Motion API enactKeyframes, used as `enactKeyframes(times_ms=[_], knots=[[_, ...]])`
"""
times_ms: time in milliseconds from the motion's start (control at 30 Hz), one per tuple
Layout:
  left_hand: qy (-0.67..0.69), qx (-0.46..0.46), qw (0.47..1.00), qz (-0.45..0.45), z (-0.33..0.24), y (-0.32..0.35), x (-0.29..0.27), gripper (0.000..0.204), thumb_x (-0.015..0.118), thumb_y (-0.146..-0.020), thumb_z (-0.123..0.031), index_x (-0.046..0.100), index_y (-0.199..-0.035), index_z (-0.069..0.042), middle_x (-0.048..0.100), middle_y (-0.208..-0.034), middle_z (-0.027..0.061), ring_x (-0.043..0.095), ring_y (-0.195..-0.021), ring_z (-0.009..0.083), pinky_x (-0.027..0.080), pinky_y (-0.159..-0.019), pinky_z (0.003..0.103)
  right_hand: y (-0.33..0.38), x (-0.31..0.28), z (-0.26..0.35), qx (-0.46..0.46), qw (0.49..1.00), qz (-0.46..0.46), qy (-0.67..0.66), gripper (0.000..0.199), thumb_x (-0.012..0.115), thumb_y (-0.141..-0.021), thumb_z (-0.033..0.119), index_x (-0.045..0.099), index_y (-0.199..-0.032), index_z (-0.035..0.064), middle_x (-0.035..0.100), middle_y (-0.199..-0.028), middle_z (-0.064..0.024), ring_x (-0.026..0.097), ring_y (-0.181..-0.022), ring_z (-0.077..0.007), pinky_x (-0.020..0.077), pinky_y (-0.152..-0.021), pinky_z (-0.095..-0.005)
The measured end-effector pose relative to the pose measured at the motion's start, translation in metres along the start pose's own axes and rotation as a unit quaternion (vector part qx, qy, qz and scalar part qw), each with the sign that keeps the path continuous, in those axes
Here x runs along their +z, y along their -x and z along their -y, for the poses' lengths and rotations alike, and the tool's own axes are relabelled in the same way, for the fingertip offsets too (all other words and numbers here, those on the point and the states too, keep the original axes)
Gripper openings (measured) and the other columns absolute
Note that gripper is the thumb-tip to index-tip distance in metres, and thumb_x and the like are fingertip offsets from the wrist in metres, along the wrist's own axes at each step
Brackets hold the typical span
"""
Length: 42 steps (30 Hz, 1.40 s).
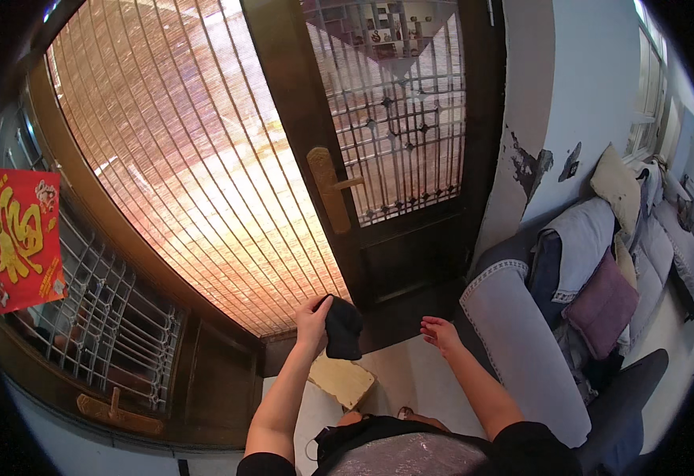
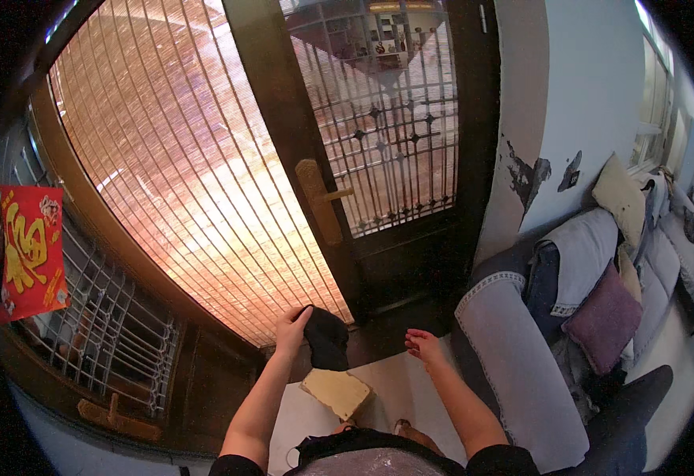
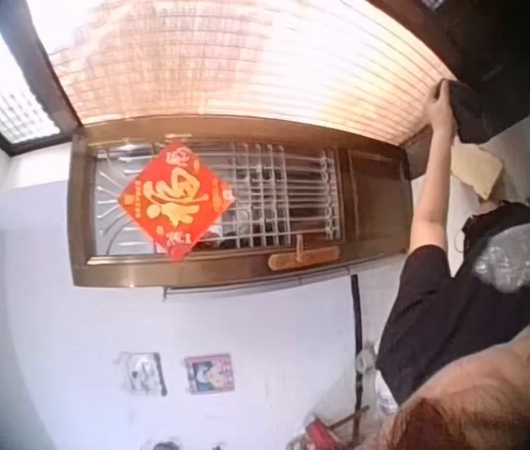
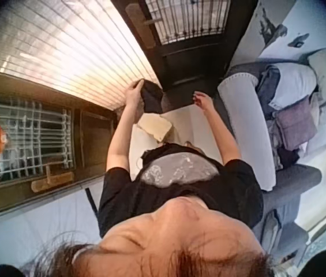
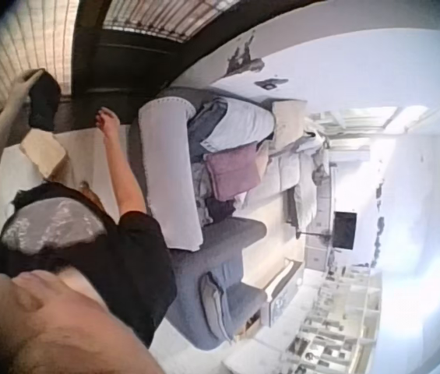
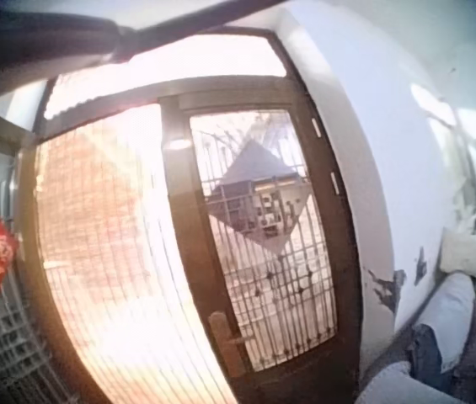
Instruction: The person wets a cloth in a pink basin and proceeds to wipe the surface of a metal security door. They clean the door frame, the glass panels, and the handle area using the damp cloth.
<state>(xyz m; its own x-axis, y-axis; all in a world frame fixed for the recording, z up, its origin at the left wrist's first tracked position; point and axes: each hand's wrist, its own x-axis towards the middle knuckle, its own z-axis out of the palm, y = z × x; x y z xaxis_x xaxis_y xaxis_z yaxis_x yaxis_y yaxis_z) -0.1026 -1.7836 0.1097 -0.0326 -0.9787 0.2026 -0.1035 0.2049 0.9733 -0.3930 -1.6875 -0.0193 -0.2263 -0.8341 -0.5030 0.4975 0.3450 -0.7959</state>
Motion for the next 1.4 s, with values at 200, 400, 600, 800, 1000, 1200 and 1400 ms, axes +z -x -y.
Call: enactKeyframes(times_ms=[200, 400, 600, 800, 1000, 1200, 1400], knots=[[-0.004, -0.016, 0.999, 0.043, 0.016, -0.016, 0.033, 0.023, 0.066, -0.083, -0.018, 0.066, -0.089, 0.004, 0.063, -0.074, 0.0016, 0.055, -0.067, 0.0081, 0.043, -0.059, 0.022, -0.014, -0.014, 0.005, 0.032, 0.999, -0.003, -0.001, 0.024, 0.056, -0.086, 0.009, 0.059, -0.109, 0.0103, 0.063, -0.100, -0.0010, 0.061, -0.088, -0.0146, 0.0492, -0.076, -0.0318], [-0.046, -0.045, 0.997, 0.053, 0.020, -0.025, 0.064, 0.023, 0.065, -0.083, -0.019, 0.066, -0.085, 0.004, 0.063, -0.069, 0.0049, 0.056, -0.065, 0.0109, 0.044, -0.059, 0.025, -0.037, -0.050, 0.008, 0.004, 0.999, -0.022, -0.028, 0.024, 0.055, -0.087, 0.010, 0.058, -0.111, 0.0106, 0.063, -0.101, -0.0017, 0.061, -0.088, -0.0154, 0.0497, -0.074, -0.0322], [-0.074, 0.004, 0.993, 0.089, 0.010, -0.046, 0.101, 0.025, 0.065, -0.083, -0.020, 0.065, -0.088, 0.005, 0.063, -0.075, 0.0056, 0.056, -0.068, 0.0125, 0.045, -0.062, 0.026, -0.034, -0.096, 0.030, -0.012, 0.996, -0.081, -0.045, 0.022, 0.054, -0.089, 0.013, 0.060, -0.110, 0.0099, 0.062, -0.106, -0.0029, 0.060, -0.093, -0.0159, 0.0495, -0.074, -0.0328], [-0.071, -0.029, 0.989, 0.129, 0.008, -0.039, 0.129, 0.027, 0.066, -0.083, -0.023, 0.066, -0.091, 0.003, 0.065, -0.077, 0.0062, 0.058, -0.071, 0.0129, 0.046, -0.065, 0.026, -0.029, -0.114, 0.011, 0.016, 0.994, -0.102, -0.034, 0.025, 0.055, -0.088, 0.016, 0.058, -0.113, 0.0102, 0.062, -0.103, -0.0028, 0.060, -0.093, -0.0170, 0.0489, -0.074, -0.0328], [-0.085, -0.019, 0.987, 0.138, -0.007, -0.026, 0.129, 0.026, 0.065, -0.083, -0.023, 0.066, -0.092, 0.001, 0.065, -0.077, 0.0071, 0.059, -0.071, 0.0129, 0.047, -0.066, 0.026, -0.034, -0.088, 0.004, 0.041, 0.999, -0.011, -0.021, 0.036, 0.063, -0.084, 0.017, 0.055, -0.118, 0.0110, 0.061, -0.107, -0.0033, 0.059, -0.094, -0.0183, 0.0484, -0.078, -0.0334], [-0.040, -0.068, 0.983, 0.165, -0.003, -0.018, 0.135, 0.023, 0.063, -0.085, -0.020, 0.066, -0.091, 0.002, 0.065, -0.077, 0.0058, 0.058, -0.069, 0.0111, 0.046, -0.065, 0.025, -0.010, -0.017, 0.038, 0.057, 0.988, 0.125, 0.068, 0.068, 0.062, -0.083, 0.040, 0.030, -0.140, 0.0217, 0.030, -0.142, -0.0066, 0.033, -0.127, -0.0296, 0.0366, -0.094, -0.0516], [0.154, -0.226, 0.939, 0.208, -0.014, -0.016, 0.141, 0.027, 0.063, -0.086, -0.022, 0.063, -0.105, -0.002, 0.063, -0.089, 0.0007, 0.056, -0.079, 0.0080, 0.044, -0.070, 0.022, -0.032, 0.033, 0.032, 0.140, 0.972, 0.080, -0.172, 0.075, 0.047, -0.082, 0.062, 0.026, -0.140, 0.0198, 0.027, -0.144, -0.0099, 0.028, -0.130, -0.0344, 0.0321, -0.098, -0.0558]])
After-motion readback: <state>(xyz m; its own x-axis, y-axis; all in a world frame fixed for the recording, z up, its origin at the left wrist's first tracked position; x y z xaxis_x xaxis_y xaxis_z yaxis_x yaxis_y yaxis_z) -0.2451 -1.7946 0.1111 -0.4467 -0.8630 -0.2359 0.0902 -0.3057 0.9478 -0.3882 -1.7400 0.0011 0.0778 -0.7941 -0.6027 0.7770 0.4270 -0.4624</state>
